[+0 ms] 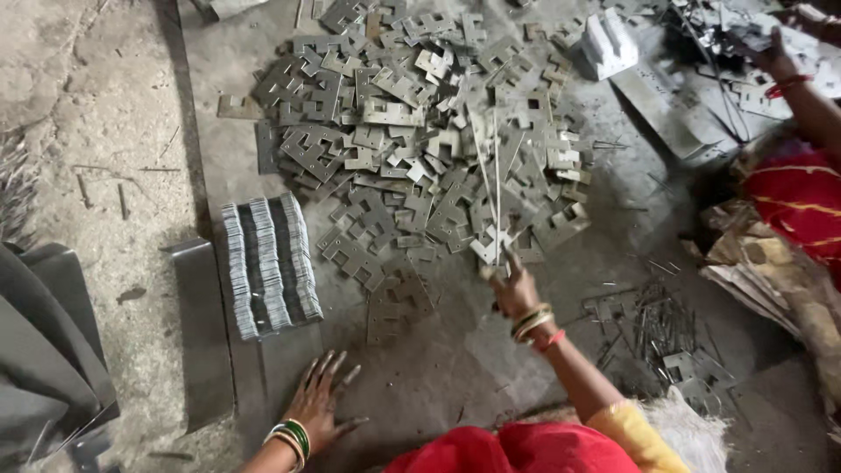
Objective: The person sorts small metal brackets from a large pile on the floor, picking them up one by one and stacking them neatly on a metal tray. The person occasionally uses a metal rod to move the pile of brackets.
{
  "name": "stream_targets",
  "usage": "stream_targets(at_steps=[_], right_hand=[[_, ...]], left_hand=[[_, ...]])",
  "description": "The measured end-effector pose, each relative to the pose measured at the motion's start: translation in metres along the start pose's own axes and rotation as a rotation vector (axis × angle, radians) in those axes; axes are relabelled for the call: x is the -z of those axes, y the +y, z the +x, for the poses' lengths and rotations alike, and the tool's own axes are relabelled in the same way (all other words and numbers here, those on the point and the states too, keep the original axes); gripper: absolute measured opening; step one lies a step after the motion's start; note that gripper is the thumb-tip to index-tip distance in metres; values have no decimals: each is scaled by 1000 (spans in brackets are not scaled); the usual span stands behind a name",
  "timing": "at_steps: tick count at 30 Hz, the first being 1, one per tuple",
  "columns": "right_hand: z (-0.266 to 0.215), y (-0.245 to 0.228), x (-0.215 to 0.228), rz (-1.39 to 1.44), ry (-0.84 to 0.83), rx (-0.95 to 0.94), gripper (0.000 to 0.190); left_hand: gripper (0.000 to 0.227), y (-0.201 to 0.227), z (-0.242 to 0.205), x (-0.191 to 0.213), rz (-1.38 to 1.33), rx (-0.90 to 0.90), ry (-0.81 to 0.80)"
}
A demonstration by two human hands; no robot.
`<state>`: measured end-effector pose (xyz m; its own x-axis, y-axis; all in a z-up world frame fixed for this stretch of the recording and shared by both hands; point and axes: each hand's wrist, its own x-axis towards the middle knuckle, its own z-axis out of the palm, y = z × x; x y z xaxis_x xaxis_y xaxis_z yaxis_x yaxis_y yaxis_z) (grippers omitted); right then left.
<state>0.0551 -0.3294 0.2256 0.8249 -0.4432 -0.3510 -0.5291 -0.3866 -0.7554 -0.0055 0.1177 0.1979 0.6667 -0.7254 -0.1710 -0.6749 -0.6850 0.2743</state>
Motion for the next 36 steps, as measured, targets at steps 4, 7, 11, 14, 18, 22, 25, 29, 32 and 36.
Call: stream_targets(at_steps=[4,7,11,14,18,22,25,29,32,36], right_hand=[[-51,-7,9,96,-66,-28,80],[-42,3,21,409,102,35,63],[-19,21,33,216,285,100,56],[13,25,47,346,383,81,53],[73,36,78,360,512,27,50],[87,73,70,588,247,95,39],[58,97,23,397,125,-111,42],[-1,119,-35,74,235,385,64],[-47,132,-50,33,92,95,81],[-101,153,-52,-25,-42,-129,89]], left_hand=[[103,14,2,28,73,128,-277],[102,15,-1,26,31,64,-73],[104,12,-2,19,12,23,15],[105,10,-1,15,-16,24,5],[104,7,-2,14,-27,-34,104],[104,-1,-4,2,-43,50,-125],[90,-13,3,-20,55,50,-156],[71,-25,12,-56,328,-134,449],[61,-33,14,-70,405,-92,553],[61,-32,13,-72,295,-148,582]])
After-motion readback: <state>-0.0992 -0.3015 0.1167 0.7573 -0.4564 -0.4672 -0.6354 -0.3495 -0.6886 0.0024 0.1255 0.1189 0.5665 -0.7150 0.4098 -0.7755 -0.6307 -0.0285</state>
